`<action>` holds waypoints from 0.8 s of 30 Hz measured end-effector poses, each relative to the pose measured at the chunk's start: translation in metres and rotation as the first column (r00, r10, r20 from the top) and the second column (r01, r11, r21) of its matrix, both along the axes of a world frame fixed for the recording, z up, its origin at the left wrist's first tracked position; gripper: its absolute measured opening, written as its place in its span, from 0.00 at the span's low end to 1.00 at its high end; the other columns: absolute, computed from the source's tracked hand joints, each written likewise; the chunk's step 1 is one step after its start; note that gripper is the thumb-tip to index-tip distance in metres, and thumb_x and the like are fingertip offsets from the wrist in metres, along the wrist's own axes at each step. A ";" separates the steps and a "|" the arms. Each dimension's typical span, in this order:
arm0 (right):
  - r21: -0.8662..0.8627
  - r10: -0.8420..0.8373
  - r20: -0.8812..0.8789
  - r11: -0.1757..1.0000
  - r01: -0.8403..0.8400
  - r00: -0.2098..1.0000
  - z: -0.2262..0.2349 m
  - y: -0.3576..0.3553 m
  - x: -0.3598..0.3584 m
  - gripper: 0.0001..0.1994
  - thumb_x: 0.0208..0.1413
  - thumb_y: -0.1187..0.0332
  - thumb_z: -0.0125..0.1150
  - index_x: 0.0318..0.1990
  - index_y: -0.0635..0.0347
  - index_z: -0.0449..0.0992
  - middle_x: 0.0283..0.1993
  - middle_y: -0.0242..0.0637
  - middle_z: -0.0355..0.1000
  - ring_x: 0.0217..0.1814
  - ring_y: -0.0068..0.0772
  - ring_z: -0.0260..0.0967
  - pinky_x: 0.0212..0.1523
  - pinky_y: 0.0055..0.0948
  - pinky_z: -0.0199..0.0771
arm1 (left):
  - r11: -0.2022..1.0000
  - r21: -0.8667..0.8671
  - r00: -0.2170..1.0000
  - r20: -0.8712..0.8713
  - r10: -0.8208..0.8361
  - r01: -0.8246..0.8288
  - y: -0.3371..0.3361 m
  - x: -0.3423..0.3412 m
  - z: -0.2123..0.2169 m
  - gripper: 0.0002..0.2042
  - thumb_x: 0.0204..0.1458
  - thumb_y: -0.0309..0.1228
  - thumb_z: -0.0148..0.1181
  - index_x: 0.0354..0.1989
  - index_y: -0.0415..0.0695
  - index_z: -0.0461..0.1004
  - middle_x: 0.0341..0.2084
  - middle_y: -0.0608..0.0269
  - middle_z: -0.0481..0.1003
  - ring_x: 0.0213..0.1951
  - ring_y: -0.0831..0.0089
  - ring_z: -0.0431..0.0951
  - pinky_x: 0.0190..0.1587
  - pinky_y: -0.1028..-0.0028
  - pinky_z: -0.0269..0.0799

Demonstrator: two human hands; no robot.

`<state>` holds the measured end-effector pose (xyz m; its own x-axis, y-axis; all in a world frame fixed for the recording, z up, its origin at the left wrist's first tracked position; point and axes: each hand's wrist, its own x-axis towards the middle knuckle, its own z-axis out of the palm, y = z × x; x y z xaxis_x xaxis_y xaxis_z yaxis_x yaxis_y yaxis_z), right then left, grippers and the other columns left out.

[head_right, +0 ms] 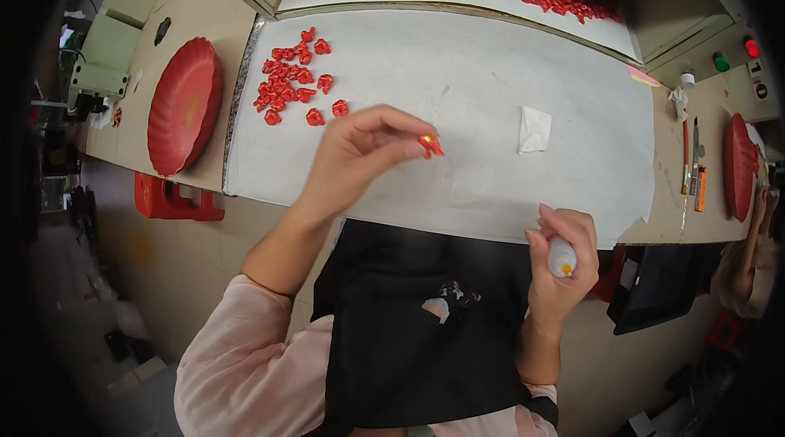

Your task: The person applies a yellow liquid from a squeeze bottle onto small red objects. They handle the objects one at a time, applying the liquid to specific points before placing them on a white surface. The person also wipes the bottle tip on a paper towel during the process.

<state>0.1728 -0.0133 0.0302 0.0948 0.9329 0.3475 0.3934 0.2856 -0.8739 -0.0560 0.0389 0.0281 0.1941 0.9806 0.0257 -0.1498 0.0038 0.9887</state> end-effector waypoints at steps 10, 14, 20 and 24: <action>-0.094 -0.023 -0.005 0.995 0.023 1.000 -0.009 -0.008 0.014 0.09 0.39 0.82 0.59 0.31 0.65 0.72 0.31 0.36 0.65 0.24 0.21 0.59 0.28 0.17 0.59 | 0.996 -0.067 0.652 -0.753 -0.091 0.062 0.075 -0.078 0.011 0.06 0.45 0.23 0.54 0.31 0.36 0.73 0.25 0.64 0.74 0.26 0.83 0.71 0.26 0.82 0.65; -0.119 -0.035 0.005 0.992 0.035 0.999 -0.012 -0.008 0.017 0.09 0.39 0.82 0.59 0.31 0.65 0.72 0.32 0.36 0.65 0.24 0.21 0.60 0.27 0.17 0.59 | 0.988 -0.145 0.598 -0.789 -0.142 0.044 0.080 -0.072 0.021 0.05 0.44 0.23 0.54 0.30 0.37 0.74 0.23 0.66 0.73 0.20 0.85 0.65 0.15 0.83 0.56; -0.107 -0.005 0.030 0.994 0.008 1.000 -0.014 -0.008 0.018 0.09 0.40 0.83 0.57 0.32 0.66 0.72 0.33 0.37 0.64 0.25 0.20 0.60 0.27 0.16 0.60 | 0.995 -0.079 0.594 -0.799 -0.098 0.058 0.079 -0.077 0.020 0.06 0.45 0.23 0.53 0.31 0.37 0.73 0.23 0.66 0.71 0.17 0.84 0.63 0.13 0.82 0.54; -0.136 -0.028 0.002 0.990 0.028 1.000 -0.015 -0.009 0.017 0.09 0.38 0.83 0.58 0.31 0.66 0.72 0.33 0.37 0.65 0.25 0.22 0.60 0.29 0.17 0.59 | 0.966 0.256 0.522 -0.829 0.202 0.031 0.057 -0.084 0.016 0.07 0.44 0.22 0.55 0.32 0.36 0.73 0.25 0.62 0.72 0.21 0.79 0.68 0.20 0.80 0.63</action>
